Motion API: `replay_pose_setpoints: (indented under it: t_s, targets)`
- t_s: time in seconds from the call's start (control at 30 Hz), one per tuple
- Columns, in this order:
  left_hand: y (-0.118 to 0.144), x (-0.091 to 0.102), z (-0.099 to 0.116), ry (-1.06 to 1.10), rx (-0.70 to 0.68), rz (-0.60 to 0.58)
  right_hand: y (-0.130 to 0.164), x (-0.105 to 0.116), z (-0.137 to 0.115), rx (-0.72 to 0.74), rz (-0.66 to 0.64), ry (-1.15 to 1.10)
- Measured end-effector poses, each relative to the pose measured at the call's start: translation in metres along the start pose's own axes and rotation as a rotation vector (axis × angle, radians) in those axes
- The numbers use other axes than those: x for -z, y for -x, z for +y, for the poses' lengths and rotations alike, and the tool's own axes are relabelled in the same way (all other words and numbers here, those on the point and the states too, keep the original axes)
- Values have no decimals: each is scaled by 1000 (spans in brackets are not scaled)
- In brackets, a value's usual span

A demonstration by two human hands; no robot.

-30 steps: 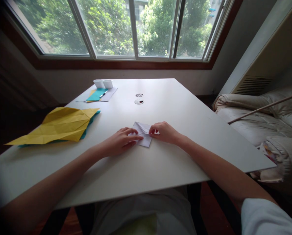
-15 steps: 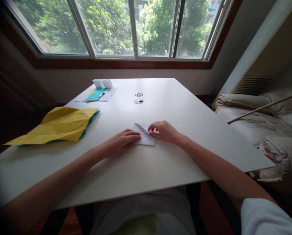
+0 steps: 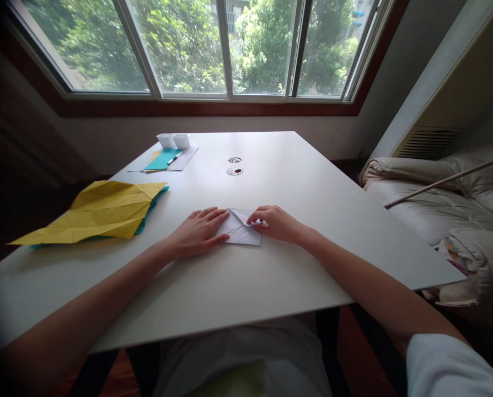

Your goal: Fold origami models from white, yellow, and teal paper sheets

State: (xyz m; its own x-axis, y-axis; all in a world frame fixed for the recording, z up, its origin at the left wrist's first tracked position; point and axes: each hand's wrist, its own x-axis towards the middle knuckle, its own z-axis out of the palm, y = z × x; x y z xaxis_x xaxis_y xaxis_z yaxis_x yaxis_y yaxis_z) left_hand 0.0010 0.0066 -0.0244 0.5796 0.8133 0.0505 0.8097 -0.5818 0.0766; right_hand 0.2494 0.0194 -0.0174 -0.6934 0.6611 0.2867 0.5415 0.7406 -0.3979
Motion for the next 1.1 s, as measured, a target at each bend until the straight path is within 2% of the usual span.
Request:
replay_pose_setpoints:
  t_s: [0.33,0.67,1.1]
  targets:
    - [-7,-4,-7,2,27,103,0,0,1,9,-32,-35]
    - [-10,-3,-16,21,60,40,1,-1,3,3,-36,-46]
    - [-12,-5,-15,2,43,8,0,-3,5,29,-29,-53]
